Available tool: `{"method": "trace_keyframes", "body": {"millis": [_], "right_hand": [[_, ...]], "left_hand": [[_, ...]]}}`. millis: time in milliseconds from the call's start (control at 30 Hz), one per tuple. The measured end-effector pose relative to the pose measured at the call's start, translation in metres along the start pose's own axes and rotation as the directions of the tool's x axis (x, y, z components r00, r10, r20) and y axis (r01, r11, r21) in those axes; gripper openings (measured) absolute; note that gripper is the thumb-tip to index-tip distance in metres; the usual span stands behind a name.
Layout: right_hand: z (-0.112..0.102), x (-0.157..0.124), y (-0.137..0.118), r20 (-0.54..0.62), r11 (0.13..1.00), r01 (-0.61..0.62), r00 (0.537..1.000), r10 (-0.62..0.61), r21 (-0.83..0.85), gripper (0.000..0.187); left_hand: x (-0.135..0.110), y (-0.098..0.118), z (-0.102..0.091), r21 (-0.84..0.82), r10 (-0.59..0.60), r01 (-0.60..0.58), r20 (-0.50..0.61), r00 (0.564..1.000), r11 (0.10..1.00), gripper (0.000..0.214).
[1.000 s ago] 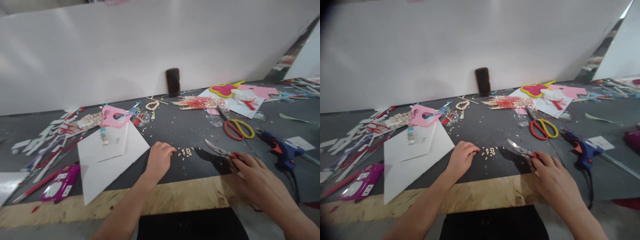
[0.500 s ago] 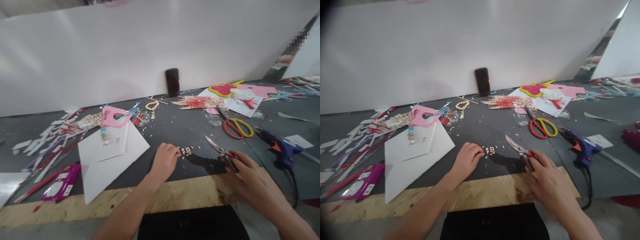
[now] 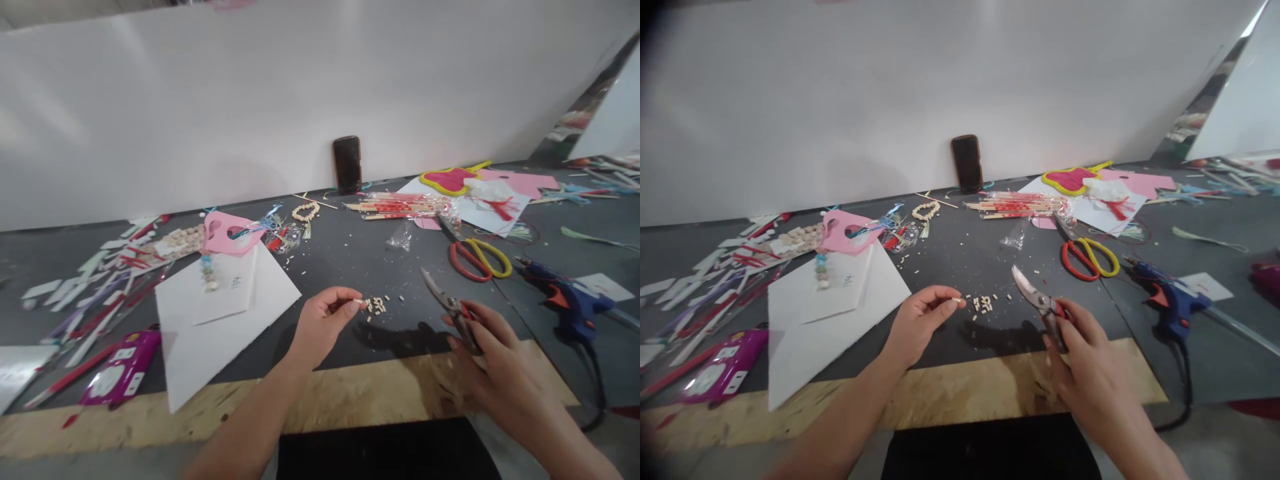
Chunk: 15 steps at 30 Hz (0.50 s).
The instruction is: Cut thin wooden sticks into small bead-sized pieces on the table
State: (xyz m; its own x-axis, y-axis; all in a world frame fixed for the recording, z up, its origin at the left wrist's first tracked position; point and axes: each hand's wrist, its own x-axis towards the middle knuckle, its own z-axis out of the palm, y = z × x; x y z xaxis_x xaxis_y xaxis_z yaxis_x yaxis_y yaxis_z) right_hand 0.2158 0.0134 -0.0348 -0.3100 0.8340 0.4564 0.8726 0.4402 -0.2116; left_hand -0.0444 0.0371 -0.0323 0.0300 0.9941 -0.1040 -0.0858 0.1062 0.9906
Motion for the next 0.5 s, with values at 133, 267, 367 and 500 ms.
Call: {"method": "trace_keyframes", "body": {"millis": [133,267,367,500], "right_hand": [[0.010,-0.001,-0.014,0.078,0.998,0.061,0.995,-0.062,0.011,0.023],[0.014,0.004,-0.034,0.090,0.987,0.136,0.988,-0.128,-0.087,0.028],[0.015,0.011,-0.047,0.072,0.972,0.183,0.982,-0.174,-0.150,0.030],[0.017,0.016,-0.056,0.051,0.965,0.175,0.984,-0.169,-0.197,0.031]], "left_hand": [[0.002,0.001,0.002,-0.439,-0.122,0.139,0.068,0.990,0.888,0.014],[0.003,0.003,0.003,-0.597,-0.161,0.202,0.122,0.979,0.776,0.018],[0.002,0.004,0.003,-0.637,-0.169,0.233,0.162,0.972,0.735,0.021],[0.000,0.003,0.003,-0.649,-0.191,0.268,0.189,0.963,0.712,0.023]]}}
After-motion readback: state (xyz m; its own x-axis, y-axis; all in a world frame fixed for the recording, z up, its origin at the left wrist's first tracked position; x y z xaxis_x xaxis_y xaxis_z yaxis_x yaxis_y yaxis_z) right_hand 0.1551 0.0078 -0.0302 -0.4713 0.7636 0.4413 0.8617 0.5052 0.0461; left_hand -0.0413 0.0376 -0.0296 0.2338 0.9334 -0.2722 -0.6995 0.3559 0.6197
